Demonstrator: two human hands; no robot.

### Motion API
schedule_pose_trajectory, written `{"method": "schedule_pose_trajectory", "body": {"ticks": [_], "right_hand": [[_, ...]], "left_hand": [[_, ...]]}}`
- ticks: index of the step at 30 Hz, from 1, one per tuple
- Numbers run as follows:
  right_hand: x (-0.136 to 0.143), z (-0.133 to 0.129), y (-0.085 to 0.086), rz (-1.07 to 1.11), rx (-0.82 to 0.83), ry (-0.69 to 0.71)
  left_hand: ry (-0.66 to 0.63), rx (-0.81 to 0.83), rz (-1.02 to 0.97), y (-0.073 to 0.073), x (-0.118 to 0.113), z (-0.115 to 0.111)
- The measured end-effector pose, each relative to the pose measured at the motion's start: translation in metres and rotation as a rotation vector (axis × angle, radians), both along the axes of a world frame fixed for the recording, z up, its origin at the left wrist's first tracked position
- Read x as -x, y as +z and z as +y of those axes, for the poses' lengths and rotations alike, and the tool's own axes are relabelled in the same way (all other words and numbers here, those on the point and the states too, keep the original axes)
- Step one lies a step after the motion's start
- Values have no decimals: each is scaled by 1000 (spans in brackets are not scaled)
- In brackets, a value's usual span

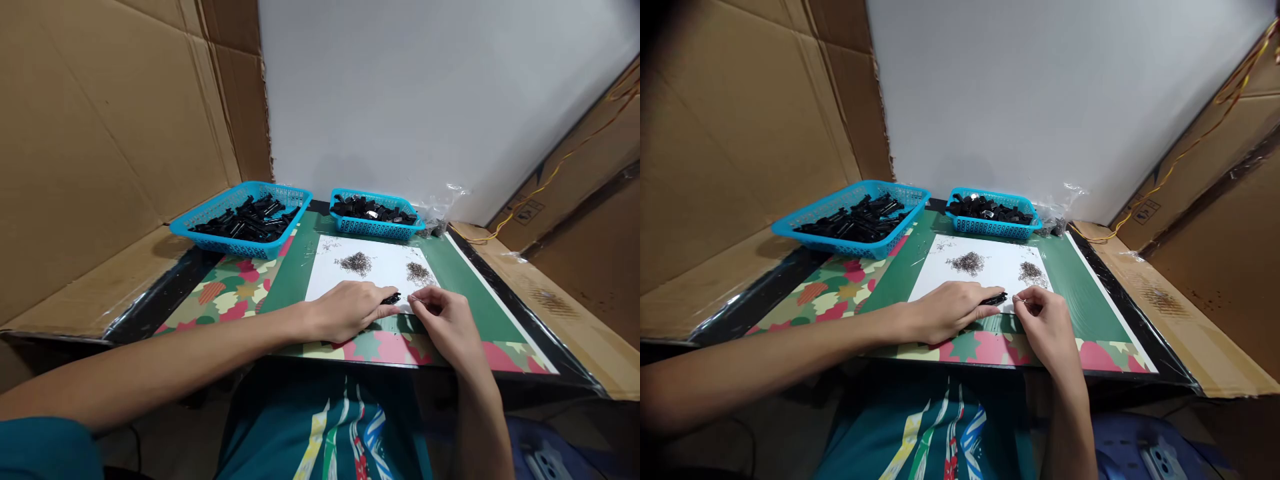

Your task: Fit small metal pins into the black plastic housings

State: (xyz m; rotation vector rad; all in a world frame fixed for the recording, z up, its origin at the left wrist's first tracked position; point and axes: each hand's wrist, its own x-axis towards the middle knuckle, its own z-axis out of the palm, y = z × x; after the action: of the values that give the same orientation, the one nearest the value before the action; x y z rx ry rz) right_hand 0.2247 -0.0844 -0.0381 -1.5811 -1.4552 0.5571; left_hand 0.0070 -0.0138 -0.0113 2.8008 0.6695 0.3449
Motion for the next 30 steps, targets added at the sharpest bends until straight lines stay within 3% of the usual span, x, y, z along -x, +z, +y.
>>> {"method": "schedule_pose_trajectory", "body": {"ticks": [10, 23, 30], "right_hand": [[3, 6, 1, -150, 39, -1], [13, 4, -3, -265, -58, -70], [15, 6, -1, -297, -67, -25]], "left_hand": [[-64, -1, -28, -1, -1, 0], [-61, 94, -54, 0, -2, 1], [-64, 58, -38, -3, -2, 3]]}}
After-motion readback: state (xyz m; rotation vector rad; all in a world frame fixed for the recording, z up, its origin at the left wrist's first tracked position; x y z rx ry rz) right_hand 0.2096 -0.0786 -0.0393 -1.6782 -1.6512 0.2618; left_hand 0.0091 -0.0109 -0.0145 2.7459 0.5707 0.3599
